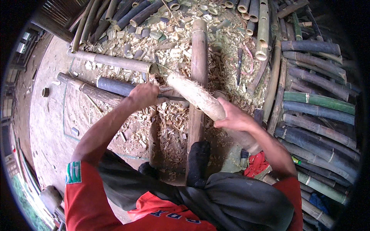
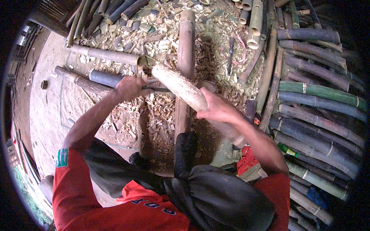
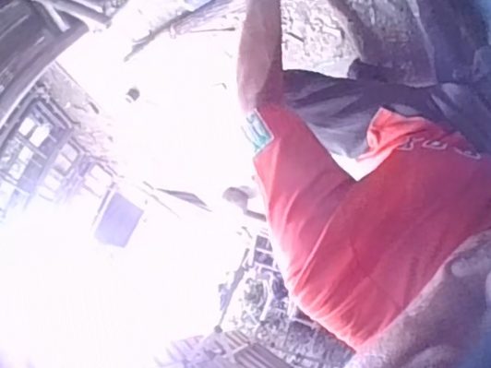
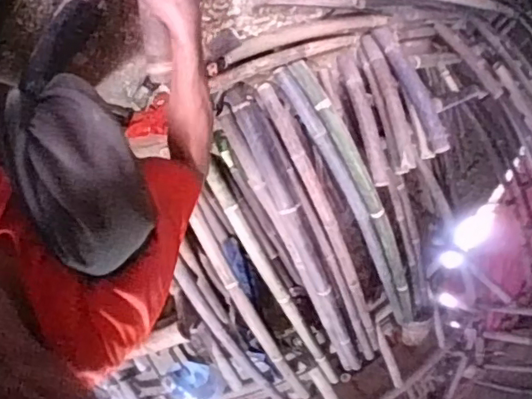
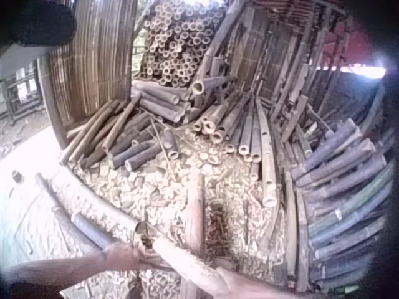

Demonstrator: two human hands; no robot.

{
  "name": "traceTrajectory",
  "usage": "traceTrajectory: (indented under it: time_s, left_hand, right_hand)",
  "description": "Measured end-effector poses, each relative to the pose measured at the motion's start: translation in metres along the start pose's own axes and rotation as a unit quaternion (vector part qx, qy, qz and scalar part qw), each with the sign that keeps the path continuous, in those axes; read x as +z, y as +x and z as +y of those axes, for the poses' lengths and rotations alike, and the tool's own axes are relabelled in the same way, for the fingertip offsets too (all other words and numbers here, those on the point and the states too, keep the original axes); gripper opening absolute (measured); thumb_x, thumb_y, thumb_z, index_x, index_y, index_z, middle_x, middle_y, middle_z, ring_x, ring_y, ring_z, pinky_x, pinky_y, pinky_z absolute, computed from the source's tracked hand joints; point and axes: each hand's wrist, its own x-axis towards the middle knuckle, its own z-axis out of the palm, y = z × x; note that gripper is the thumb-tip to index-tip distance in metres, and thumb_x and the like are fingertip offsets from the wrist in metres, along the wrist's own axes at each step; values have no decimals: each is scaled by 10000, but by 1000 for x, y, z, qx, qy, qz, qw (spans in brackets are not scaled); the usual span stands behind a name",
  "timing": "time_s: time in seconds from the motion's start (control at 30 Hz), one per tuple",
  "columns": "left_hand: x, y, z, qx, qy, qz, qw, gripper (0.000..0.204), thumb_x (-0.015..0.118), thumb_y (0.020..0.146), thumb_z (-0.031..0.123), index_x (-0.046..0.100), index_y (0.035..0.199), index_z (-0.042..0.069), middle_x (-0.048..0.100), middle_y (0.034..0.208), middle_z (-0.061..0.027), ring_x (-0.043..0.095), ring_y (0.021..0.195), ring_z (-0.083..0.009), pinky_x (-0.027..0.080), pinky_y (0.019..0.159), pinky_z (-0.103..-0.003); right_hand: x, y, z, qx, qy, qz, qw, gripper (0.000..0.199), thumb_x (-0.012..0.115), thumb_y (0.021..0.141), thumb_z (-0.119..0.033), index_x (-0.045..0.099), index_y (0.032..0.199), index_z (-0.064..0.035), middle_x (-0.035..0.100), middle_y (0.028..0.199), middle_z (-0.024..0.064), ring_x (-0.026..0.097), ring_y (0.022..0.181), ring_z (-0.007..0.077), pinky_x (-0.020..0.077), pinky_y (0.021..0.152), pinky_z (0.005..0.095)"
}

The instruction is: The person carves and smooths bamboo poles using a knife and a piece of wood as a mallet. They carve holes into the bamboo and use sandpaper to smooth the surface of the poles.

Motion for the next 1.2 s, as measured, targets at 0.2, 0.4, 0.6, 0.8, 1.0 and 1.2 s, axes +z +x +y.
traceTrajectory:
  time_s: [0.2,0.4,0.6,0.8,1.0,1.2]
  left_hand:
    - [43,-33,19,201,58,46,977,686,403,1021,679,725,929,81,678,693,-93,709,683,-225,604,686,-450]
    - [11,5,42,24,-78,60,995,691,488,999,661,738,974,17,712,828,-205,735,850,-331,601,809,-477]
    - [7,15,47,-3,-18,43,999,761,493,976,695,713,1010,-32,728,922,-208,731,927,-360,594,844,-489]
    - [-9,14,49,-28,-36,22,999,739,578,940,674,726,996,-47,728,942,-245,721,973,-373,559,912,-477]
    - [13,28,33,-5,-2,53,999,660,514,991,653,714,957,25,691,792,-201,718,758,-318,588,757,-476]
    - [55,-27,32,167,8,266,949,320,765,857,412,710,990,125,658,810,-90,699,725,-267,570,632,-443]
  right_hand:
    - [-17,-35,11,-26,47,136,989,1114,876,722,-266,240,1577,61,460,1518,269,464,1413,326,349,1182,365]
    - [-7,-66,29,16,227,207,952,1094,853,773,-186,162,1542,171,452,1484,293,509,1337,277,426,1115,361]
    - [39,-103,62,4,119,254,960,1010,827,798,-268,245,1520,134,528,1383,315,576,1261,339,452,1079,390]
    - [28,-114,59,28,134,211,968,925,829,802,-257,319,1474,122,568,1286,267,602,1179,331,465,1045,407]
    - [58,-115,72,28,162,130,978,952,805,795,-206,254,1505,108,552,1305,258,587,1194,329,471,1023,438]
    - [51,-111,97,62,191,190,961,1090,838,710,-216,220,1537,135,514,1412,298,540,1292,351,415,1107,407]
